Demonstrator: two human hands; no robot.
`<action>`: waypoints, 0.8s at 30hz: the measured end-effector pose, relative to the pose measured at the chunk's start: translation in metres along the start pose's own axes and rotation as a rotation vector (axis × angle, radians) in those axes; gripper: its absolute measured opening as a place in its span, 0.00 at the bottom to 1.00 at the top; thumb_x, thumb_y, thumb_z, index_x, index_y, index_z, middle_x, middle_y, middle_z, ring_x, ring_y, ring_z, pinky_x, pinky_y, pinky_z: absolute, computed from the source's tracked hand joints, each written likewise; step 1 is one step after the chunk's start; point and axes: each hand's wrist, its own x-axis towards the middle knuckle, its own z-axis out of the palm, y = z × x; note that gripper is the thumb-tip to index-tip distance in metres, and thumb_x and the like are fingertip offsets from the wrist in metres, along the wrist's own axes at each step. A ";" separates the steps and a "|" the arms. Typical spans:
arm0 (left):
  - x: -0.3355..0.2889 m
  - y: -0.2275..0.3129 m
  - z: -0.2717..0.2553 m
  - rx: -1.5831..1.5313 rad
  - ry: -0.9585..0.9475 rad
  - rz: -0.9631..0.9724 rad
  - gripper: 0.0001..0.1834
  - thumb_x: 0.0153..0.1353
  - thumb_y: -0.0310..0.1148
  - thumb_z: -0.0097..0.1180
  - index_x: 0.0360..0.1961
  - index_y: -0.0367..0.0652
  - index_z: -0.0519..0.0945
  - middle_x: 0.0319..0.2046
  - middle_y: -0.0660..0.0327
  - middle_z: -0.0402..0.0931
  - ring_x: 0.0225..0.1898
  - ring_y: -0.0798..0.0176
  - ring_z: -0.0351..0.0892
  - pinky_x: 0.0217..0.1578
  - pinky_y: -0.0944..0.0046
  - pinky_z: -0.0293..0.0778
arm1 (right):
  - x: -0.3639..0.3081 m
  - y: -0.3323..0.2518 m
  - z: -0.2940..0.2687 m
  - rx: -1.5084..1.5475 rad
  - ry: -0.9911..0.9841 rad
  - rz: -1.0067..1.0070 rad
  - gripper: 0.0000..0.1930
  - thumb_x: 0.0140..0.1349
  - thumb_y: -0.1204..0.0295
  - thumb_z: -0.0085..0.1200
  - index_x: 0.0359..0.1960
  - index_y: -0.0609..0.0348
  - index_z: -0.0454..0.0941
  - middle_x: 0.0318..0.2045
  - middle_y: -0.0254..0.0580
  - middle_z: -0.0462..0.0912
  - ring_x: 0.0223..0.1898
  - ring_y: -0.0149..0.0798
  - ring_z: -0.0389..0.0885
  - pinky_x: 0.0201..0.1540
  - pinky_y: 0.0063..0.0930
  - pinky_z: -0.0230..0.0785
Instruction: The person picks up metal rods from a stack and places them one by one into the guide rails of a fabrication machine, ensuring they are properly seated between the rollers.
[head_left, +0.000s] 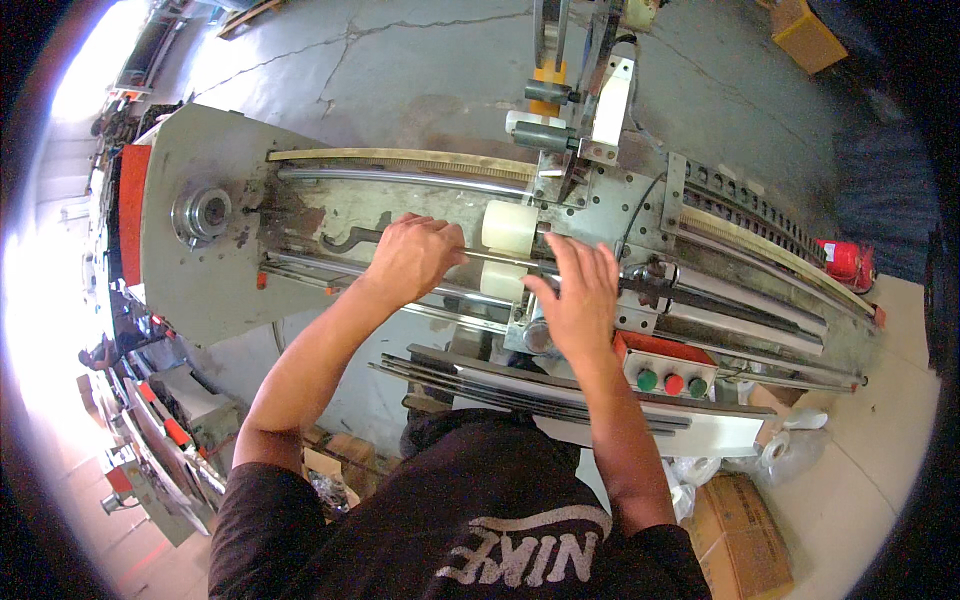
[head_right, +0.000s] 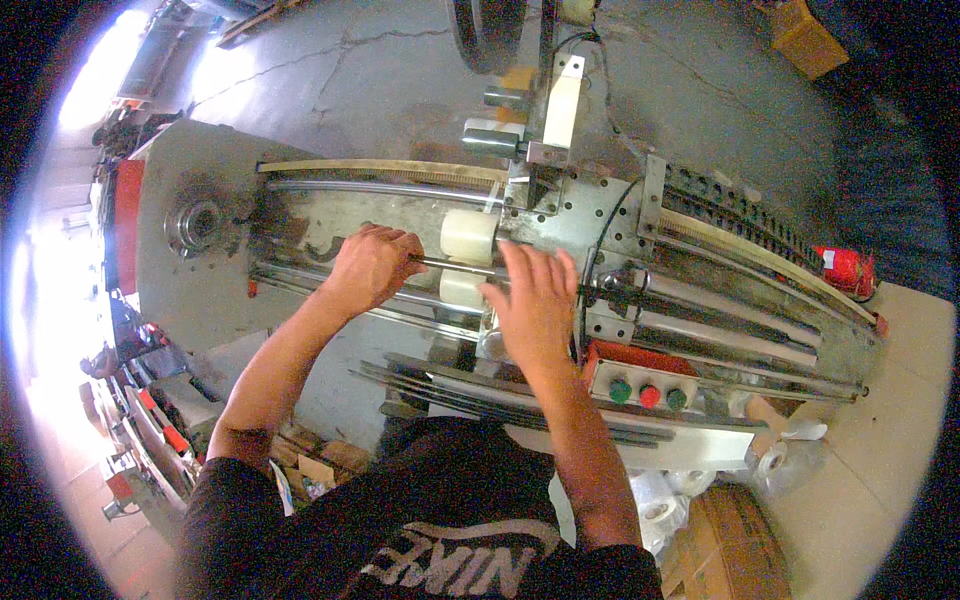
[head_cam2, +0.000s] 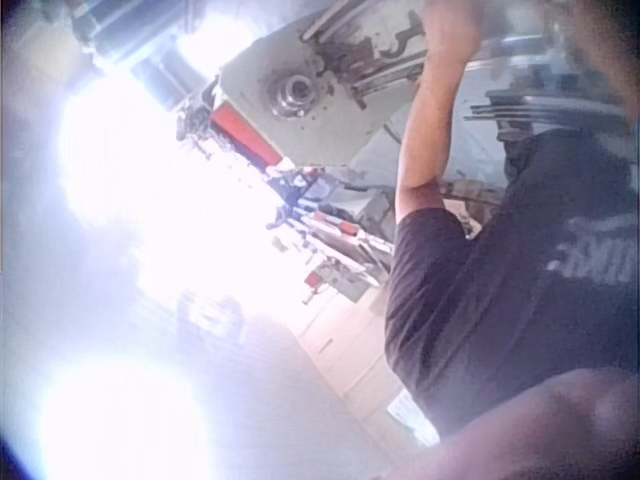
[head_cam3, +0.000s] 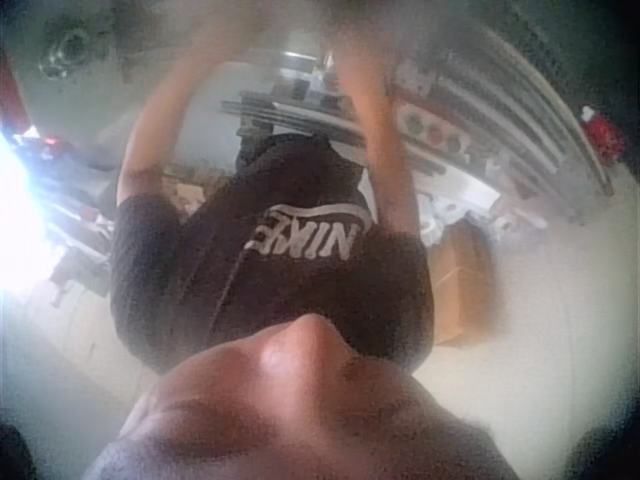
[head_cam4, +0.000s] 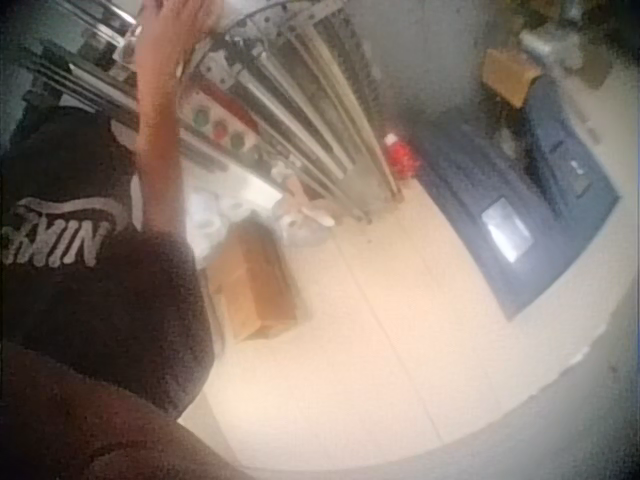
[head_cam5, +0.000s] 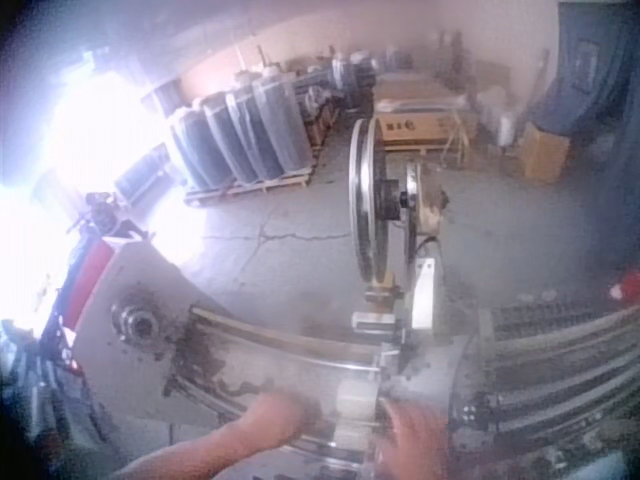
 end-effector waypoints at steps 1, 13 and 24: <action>0.002 0.000 0.005 -0.005 0.025 -0.005 0.12 0.63 0.42 0.64 0.37 0.46 0.82 0.35 0.56 0.83 0.42 0.45 0.83 0.47 0.48 0.76 | -0.004 0.011 -0.005 -0.074 -0.004 -0.008 0.29 0.60 0.60 0.69 0.62 0.54 0.76 0.56 0.43 0.81 0.60 0.47 0.78 0.74 0.53 0.53; -0.007 0.039 0.020 -0.071 0.235 0.063 0.35 0.56 0.37 0.68 0.64 0.40 0.71 0.65 0.47 0.69 0.66 0.45 0.70 0.64 0.46 0.69 | -0.009 0.070 -0.022 -0.199 -0.087 -0.181 0.14 0.59 0.70 0.67 0.46 0.54 0.81 0.48 0.38 0.83 0.54 0.45 0.79 0.68 0.47 0.63; -0.012 0.061 0.068 0.099 0.073 0.109 0.44 0.66 0.44 0.62 0.78 0.40 0.57 0.80 0.52 0.50 0.82 0.54 0.47 0.80 0.49 0.44 | -0.091 0.044 -0.058 -0.068 0.266 0.089 0.24 0.62 0.69 0.65 0.60 0.57 0.78 0.58 0.47 0.81 0.63 0.51 0.76 0.73 0.54 0.56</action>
